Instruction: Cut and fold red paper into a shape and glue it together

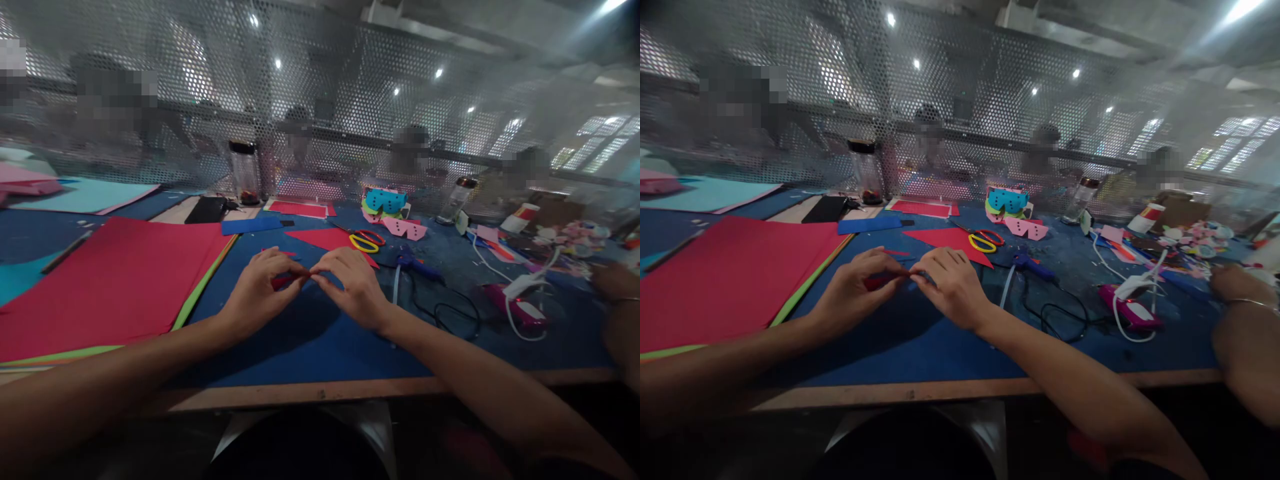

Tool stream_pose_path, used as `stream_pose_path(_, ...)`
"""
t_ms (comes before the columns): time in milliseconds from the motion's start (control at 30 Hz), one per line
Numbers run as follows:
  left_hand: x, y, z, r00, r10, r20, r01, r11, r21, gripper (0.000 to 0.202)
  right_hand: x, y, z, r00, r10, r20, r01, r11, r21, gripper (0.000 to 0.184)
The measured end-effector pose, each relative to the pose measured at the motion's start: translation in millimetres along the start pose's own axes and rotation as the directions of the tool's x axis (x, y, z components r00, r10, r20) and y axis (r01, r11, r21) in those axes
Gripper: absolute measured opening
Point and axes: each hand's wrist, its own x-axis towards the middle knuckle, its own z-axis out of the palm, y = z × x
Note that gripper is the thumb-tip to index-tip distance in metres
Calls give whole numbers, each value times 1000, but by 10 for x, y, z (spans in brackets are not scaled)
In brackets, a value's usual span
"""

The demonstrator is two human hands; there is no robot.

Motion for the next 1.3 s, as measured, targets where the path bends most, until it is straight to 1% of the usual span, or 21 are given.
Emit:
stream_pose_path(133,-6,-17,9,1000,-19,-10,19,1000,-8,9,10,-20,-27,1000,-11,-24,9,999,-50,10)
stream_pose_path(267,-9,-28,12,999,-41,-16,41,999,-26,8,14,-26,-49,999,-36,9,37,994,-104,13)
stream_pose_path(467,-14,-35,14,999,-41,-16,40,999,-20,6,11,-22,-47,998,-54,15,56,990,-129,14)
stream_pose_path(833,-13,-10,18,1000,13,-23,-13,1000,0,5,13,-28,-48,998,-37,42,41,996,-83,15)
stream_pose_path(933,-11,-8,15,999,40,-22,-39,999,30,5,16,-26,-46,998,-53,33,55,995,-79,13)
stream_pose_path(1100,-13,-17,14,997,82,-14,-80,992,94,6,22,-31,-42,998,-39,40,42,996,-76,11)
stream_pose_path(1300,-9,-38,6,996,87,-6,-85,986,146,5,16,-15,-14,997,-52,59,57,994,-88,11)
